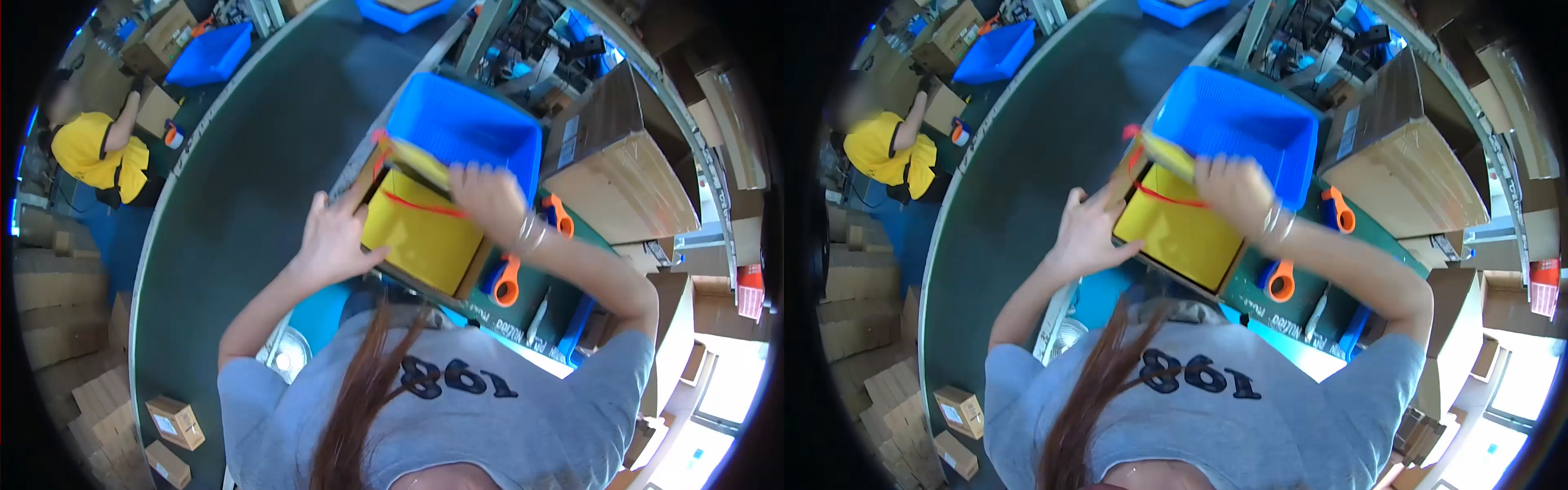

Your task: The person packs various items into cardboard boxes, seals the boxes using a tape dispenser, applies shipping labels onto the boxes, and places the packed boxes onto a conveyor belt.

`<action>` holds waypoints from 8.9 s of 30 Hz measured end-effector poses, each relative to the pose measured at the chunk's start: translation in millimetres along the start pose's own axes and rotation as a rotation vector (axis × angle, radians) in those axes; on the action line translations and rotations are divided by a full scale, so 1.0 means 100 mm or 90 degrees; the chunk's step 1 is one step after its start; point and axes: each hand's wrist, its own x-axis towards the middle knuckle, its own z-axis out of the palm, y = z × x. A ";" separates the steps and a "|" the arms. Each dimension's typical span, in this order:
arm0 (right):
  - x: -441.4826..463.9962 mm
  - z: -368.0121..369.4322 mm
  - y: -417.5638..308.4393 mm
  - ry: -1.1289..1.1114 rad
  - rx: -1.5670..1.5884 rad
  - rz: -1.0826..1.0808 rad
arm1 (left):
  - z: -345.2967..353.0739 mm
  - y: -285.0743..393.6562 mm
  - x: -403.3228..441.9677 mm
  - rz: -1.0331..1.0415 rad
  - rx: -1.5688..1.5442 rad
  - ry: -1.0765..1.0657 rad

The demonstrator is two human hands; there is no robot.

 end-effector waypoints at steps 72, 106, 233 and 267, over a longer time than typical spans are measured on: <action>-0.79 0.51 -0.11 -0.056 1.076 0.743 | 0.43 -0.20 0.72 -0.204 -1.154 -0.425; -1.97 1.16 -0.01 -0.615 0.620 0.690 | 1.10 -0.79 0.84 -0.019 -0.502 -0.130; -14.06 -1.10 4.05 0.020 0.130 0.566 | 2.19 15.78 2.17 0.577 -0.472 -0.772; -22.32 4.39 10.70 -0.391 0.313 1.508 | 5.87 18.14 4.38 -0.748 -0.412 -0.424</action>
